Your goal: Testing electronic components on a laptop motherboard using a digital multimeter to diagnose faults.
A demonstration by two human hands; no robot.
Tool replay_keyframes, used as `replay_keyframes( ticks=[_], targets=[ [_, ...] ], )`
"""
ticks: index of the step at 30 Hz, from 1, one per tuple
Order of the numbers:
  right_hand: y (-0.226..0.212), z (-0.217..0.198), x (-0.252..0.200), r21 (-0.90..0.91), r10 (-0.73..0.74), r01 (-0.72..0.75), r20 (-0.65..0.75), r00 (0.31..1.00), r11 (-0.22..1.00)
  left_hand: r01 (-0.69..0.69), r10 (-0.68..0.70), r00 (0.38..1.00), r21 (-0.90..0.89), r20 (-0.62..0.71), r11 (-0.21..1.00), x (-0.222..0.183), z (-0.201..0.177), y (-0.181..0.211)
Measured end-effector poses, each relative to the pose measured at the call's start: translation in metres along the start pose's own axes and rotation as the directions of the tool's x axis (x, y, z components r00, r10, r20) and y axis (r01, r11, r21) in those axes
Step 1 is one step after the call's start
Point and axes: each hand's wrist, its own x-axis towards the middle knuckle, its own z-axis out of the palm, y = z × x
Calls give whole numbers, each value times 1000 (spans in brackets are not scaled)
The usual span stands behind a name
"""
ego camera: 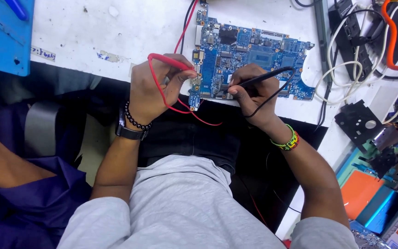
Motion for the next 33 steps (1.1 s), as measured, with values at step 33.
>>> replay_keyframes(
  ticks=[33],
  targets=[
    [-11,4,5,-107,-64,70,56,996,992,10,-11,1000,44,7,999,-3,1,-6]
  ],
)
